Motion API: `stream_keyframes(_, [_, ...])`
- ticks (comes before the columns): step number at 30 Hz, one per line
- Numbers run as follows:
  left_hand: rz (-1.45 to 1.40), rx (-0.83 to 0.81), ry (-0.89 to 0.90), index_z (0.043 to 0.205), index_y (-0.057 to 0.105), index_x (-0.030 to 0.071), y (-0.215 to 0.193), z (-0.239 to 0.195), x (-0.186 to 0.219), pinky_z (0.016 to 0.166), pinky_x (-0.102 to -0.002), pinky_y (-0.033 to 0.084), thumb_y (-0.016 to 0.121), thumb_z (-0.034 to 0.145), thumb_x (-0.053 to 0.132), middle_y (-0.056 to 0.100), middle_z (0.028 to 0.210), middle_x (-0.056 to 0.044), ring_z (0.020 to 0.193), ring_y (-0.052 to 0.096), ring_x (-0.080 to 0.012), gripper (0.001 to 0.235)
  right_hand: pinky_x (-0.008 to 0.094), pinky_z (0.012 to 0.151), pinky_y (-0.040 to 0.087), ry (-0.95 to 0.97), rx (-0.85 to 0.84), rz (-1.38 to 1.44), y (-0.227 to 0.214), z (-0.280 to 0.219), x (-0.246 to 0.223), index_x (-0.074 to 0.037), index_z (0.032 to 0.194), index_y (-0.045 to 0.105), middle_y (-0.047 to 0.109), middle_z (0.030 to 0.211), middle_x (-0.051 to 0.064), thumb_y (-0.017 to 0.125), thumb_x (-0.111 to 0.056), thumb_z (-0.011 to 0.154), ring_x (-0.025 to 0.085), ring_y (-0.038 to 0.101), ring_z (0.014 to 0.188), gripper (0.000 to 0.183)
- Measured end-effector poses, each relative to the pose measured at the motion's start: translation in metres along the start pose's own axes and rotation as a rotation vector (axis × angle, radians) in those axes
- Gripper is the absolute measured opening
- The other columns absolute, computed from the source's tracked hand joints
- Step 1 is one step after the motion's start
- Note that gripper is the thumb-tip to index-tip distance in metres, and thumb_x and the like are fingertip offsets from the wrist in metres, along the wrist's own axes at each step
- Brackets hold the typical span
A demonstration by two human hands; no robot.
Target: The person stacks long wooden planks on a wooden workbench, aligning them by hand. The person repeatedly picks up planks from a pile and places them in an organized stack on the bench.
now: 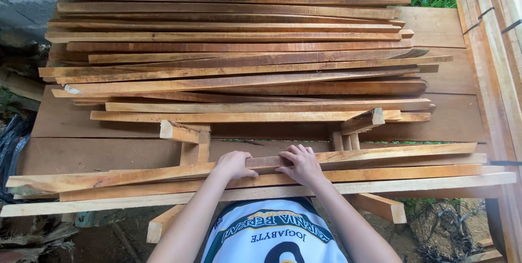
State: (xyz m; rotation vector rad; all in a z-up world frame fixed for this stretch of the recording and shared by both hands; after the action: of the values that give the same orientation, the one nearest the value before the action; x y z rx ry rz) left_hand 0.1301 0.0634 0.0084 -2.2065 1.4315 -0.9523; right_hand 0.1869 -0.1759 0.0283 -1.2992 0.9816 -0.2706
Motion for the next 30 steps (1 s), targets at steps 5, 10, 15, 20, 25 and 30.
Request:
stream_keyframes(5, [0.025, -0.008, -0.006, 0.114, 0.075, 0.032, 0.004, 0.006, -0.002, 0.097, -0.042, 0.055, 0.08, 0.065, 0.063, 0.075, 0.116, -0.005, 0.121, 0.068, -0.0282, 0.059, 0.035, 0.089, 0.044, 0.013, 0.01, -0.017, -0.006, -0.003, -0.007, -0.028, 0.115, 0.07, 0.063, 0.105, -0.007, 0.085, -0.045, 0.071, 0.016, 0.058, 0.102, 0.049])
stream_keyframes(10, [0.077, 0.013, 0.011, 0.117, 0.074, 0.031, 0.003, 0.012, 0.001, 0.099, -0.043, 0.054, 0.081, 0.064, 0.062, 0.075, 0.116, -0.007, 0.12, 0.068, -0.0291, 0.062, 0.035, 0.09, 0.043, 0.029, 0.047, -0.043, -0.006, -0.007, -0.006, -0.03, 0.116, 0.07, 0.063, 0.106, -0.008, 0.083, -0.05, 0.074, 0.015, 0.058, 0.102, 0.048])
stream_keyframes(15, [0.097, 0.027, 0.03, 0.112, 0.076, 0.026, 0.014, 0.011, 0.003, 0.097, -0.044, 0.056, 0.083, 0.063, 0.059, 0.075, 0.111, -0.008, 0.117, 0.069, -0.0298, 0.059, 0.035, 0.089, 0.045, 0.013, 0.01, 0.023, 0.001, -0.018, 0.002, -0.028, 0.115, 0.071, 0.063, 0.106, -0.005, 0.08, -0.052, 0.079, 0.017, 0.059, 0.103, 0.044])
stream_keyframes(20, [0.116, 0.031, 0.051, 0.113, 0.074, 0.024, 0.017, 0.005, 0.006, 0.097, -0.046, 0.055, 0.084, 0.065, 0.055, 0.074, 0.111, -0.007, 0.117, 0.068, -0.0301, 0.058, 0.035, 0.089, 0.047, 0.051, -0.043, 0.063, -0.01, -0.015, 0.0, -0.026, 0.114, 0.072, 0.065, 0.106, -0.003, 0.073, -0.051, 0.088, 0.019, 0.06, 0.104, 0.037])
stream_keyframes(25, [0.133, 0.013, 0.034, 0.113, 0.073, 0.024, 0.017, 0.008, 0.008, 0.1, -0.045, 0.055, 0.085, 0.065, 0.053, 0.073, 0.114, -0.004, 0.119, 0.067, -0.0286, 0.057, 0.039, 0.087, 0.05, 0.088, -0.236, 0.034, -0.004, -0.001, 0.006, -0.022, 0.11, 0.074, 0.066, 0.105, 0.001, 0.073, -0.052, 0.086, 0.024, 0.062, 0.103, 0.039])
stream_keyframes(30, [0.147, 0.012, 0.013, 0.113, 0.071, 0.026, 0.027, 0.018, 0.003, 0.1, -0.046, 0.055, 0.086, 0.062, 0.055, 0.073, 0.114, -0.002, 0.12, 0.067, -0.0268, 0.06, 0.045, 0.088, 0.055, 0.143, -0.412, 0.068, -0.018, -0.002, -0.01, -0.018, 0.117, 0.064, 0.067, 0.106, 0.005, 0.07, -0.046, 0.091, 0.03, 0.069, 0.103, 0.039])
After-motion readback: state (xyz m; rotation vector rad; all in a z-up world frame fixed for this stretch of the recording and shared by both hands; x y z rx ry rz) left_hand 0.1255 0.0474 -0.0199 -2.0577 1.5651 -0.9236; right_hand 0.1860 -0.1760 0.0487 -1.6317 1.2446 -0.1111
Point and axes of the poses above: each hand's wrist, its own z-axis towards the middle knuckle, its own y-axis out of the palm, x = y × z, the point moved 4 cm from there along z, towards the middle knuckle
